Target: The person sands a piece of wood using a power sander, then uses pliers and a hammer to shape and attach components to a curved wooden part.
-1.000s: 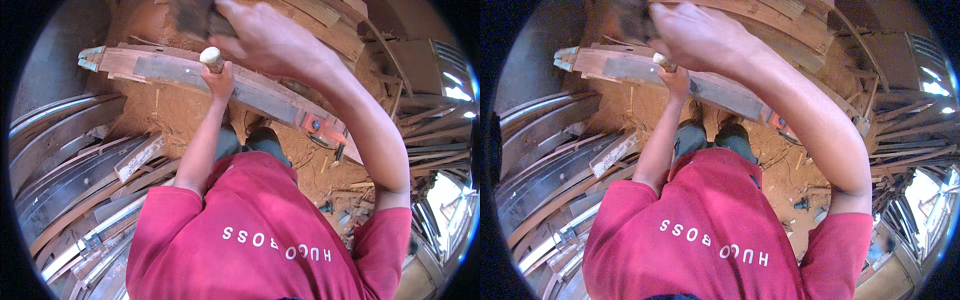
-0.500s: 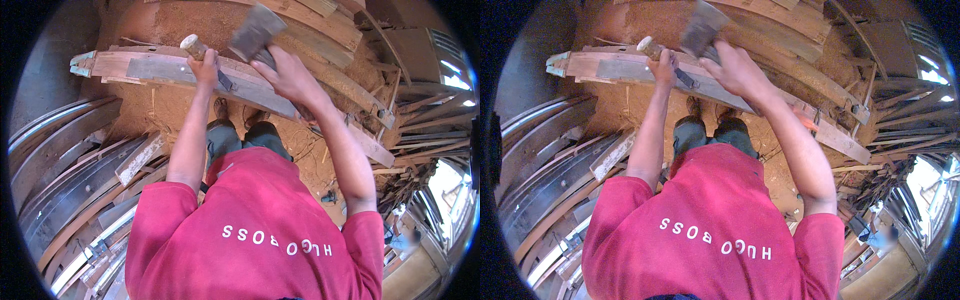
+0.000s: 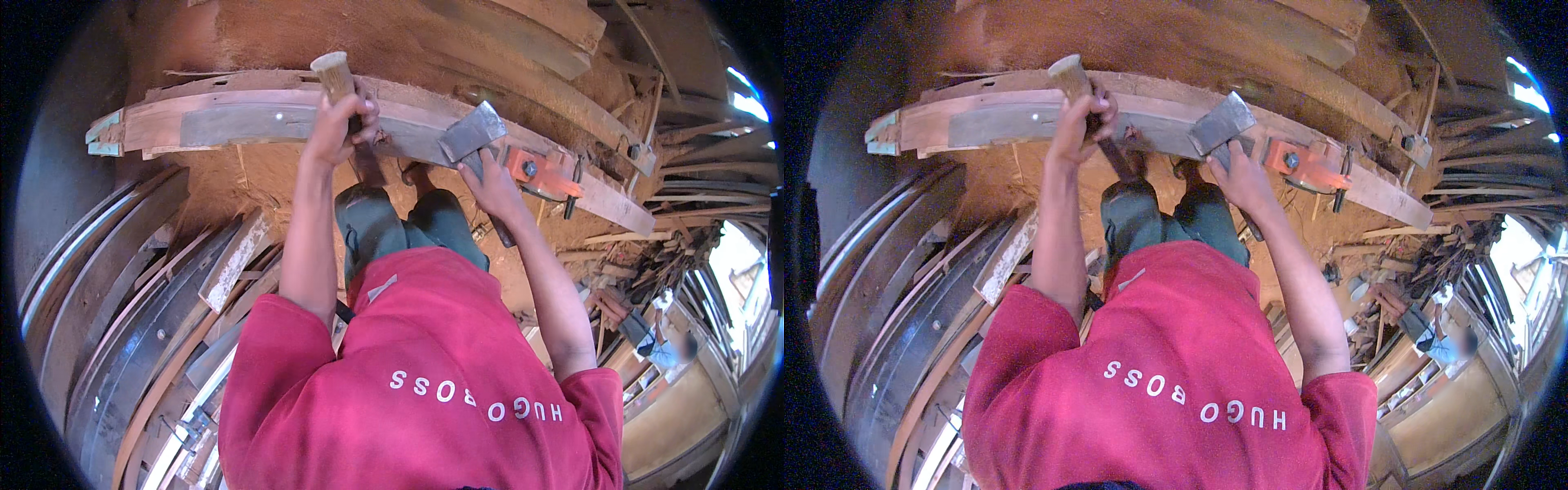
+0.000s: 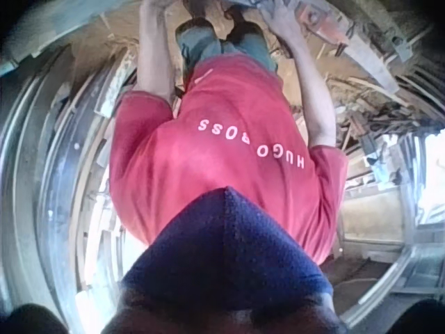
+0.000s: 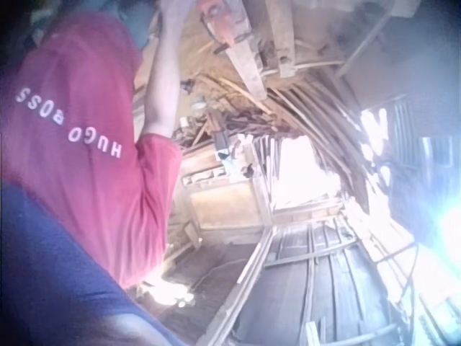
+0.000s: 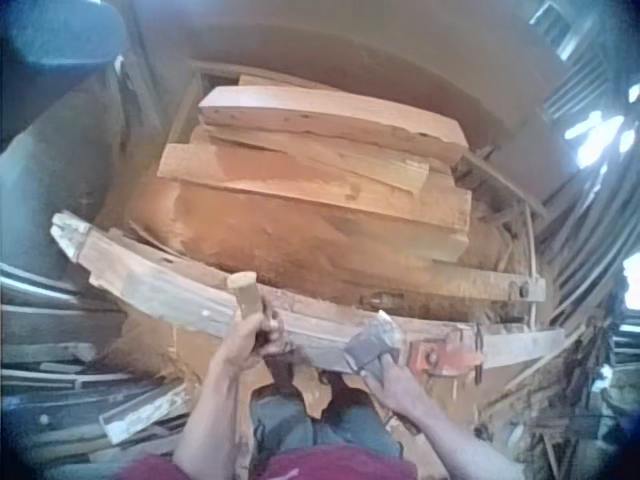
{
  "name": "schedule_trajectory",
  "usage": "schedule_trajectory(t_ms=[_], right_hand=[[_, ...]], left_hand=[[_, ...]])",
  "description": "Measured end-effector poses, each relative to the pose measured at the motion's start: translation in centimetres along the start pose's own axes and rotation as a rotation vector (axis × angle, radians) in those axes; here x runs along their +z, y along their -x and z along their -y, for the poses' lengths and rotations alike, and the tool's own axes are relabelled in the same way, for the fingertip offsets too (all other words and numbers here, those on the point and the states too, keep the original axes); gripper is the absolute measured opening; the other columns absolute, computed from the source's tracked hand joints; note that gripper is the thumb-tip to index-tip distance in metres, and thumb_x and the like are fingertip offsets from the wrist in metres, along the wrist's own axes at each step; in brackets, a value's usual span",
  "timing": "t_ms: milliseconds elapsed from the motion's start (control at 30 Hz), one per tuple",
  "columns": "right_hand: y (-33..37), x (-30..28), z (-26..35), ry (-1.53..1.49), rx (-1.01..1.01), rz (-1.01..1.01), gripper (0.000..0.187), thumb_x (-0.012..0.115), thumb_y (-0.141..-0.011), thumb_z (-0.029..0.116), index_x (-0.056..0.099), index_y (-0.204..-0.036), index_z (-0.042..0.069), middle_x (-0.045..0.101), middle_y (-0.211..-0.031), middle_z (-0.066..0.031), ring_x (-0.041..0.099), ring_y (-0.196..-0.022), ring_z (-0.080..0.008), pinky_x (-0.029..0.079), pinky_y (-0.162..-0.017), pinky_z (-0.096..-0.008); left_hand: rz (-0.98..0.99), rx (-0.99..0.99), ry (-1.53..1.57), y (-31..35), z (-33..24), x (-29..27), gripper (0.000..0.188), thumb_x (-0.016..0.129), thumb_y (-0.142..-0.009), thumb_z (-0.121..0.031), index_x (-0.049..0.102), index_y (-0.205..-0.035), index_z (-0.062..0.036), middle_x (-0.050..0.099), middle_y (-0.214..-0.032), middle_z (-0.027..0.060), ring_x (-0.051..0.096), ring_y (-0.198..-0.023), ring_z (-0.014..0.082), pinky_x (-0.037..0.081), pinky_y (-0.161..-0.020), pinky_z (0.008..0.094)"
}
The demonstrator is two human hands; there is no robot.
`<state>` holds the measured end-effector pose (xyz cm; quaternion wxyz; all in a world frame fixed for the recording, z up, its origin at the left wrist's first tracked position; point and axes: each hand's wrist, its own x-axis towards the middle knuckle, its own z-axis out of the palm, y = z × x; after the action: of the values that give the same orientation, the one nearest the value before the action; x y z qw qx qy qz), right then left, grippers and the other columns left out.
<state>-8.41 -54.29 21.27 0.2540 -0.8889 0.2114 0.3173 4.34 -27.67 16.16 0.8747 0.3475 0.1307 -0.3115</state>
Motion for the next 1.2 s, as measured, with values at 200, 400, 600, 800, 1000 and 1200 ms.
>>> schedule_trajectory(t_ms=[200,400,600,800,1000,1200], right_hand=[[-0.4,0.3,0.3,0.134,-0.084,0.001,0.052,0.057,-0.096,0.042,0.048,-0.121,-0.003,0.063,-0.099,-0.0389,0.061,-0.099,-0.0548,0.048,-0.086,-0.0606],[-0.7,1.3,-1.0,0.108,-0.122,-0.083,0.054,0.057,-0.098,0.042,0.048,-0.12,-0.006,0.066,-0.084,-0.0348,0.068,-0.08,-0.0488,0.051,-0.078,-0.0551],[-0.5,0.9,-0.5,-0.035,0.044,0.052,0.058,0.056,-0.096,0.048,0.048,-0.125,-0.001,0.064,-0.102,-0.039,0.06,-0.103,-0.056,0.048,-0.089,-0.06],[-0.5,1.9,-1.3,0.02,-0.118,-0.104,0.049,0.062,-0.097,0.038,0.05,-0.119,-0.004,0.066,-0.09,-0.0328,0.068,-0.088,-0.0468,0.052,-0.076,-0.0505],[0.8,1.5,-3.4,-0.063,-0.037,-0.022,0.047,0.068,-0.09,0.037,0.054,-0.116,0.001,0.067,-0.104,-0.0297,0.064,-0.101,-0.0487,0.051,-0.083,-0.052],[5.0,-0.9,-3.0,-0.215,-0.198,-0.209,0.03,0.063,-0.086,0.002,0.054,-0.114,0.004,0.066,-0.087,-0.0147,0.068,-0.078,-0.0344,0.054,-0.069,-0.0404]], left_hand=[[-0.164,0.625,-1.716,6.2,6.6,1.2,0.028,0.072,-0.075,-0.017,0.062,-0.097,-0.0037,0.07,-0.093,0.0211,0.068,-0.086,0.043,0.055,-0.076,0.0529],[0.359,-0.095,-1.286,9.9,9.1,6.0,0.026,0.072,-0.073,-0.018,0.059,-0.088,-0.0026,0.066,-0.116,0.0218,0.067,-0.089,0.0443,0.055,-0.078,0.0513],[-0.269,0.367,-1.762,6.9,9.2,4.5,0.031,0.076,-0.073,-0.016,0.057,-0.094,-0.0026,0.05,-0.139,0.0297,0.061,-0.115,0.0425,0.054,-0.086,0.0506],[0.271,0.244,-1.307,9.5,9.2,8.1,0.034,0.078,-0.072,-0.022,0.054,-0.088,-0.0049,0.064,-0.085,0.0203,0.066,-0.083,0.0428,0.052,-0.068,0.0512],[0.437,0.521,-1.238,5.5,7.5,8.9,0.038,0.081,-0.07,-0.029,0.057,-0.092,-0.0085,0.064,-0.082,0.0141,0.066,-0.077,0.0373,0.051,-0.063,0.0474],[0.289,0.726,-1.186,2.6,7.5,9.9,0.041,0.081,-0.064,-0.038,0.058,-0.086,-0.0109,0.064,-0.07,0.0122,0.066,-0.069,0.0361,0.051,-0.058,0.0471]])
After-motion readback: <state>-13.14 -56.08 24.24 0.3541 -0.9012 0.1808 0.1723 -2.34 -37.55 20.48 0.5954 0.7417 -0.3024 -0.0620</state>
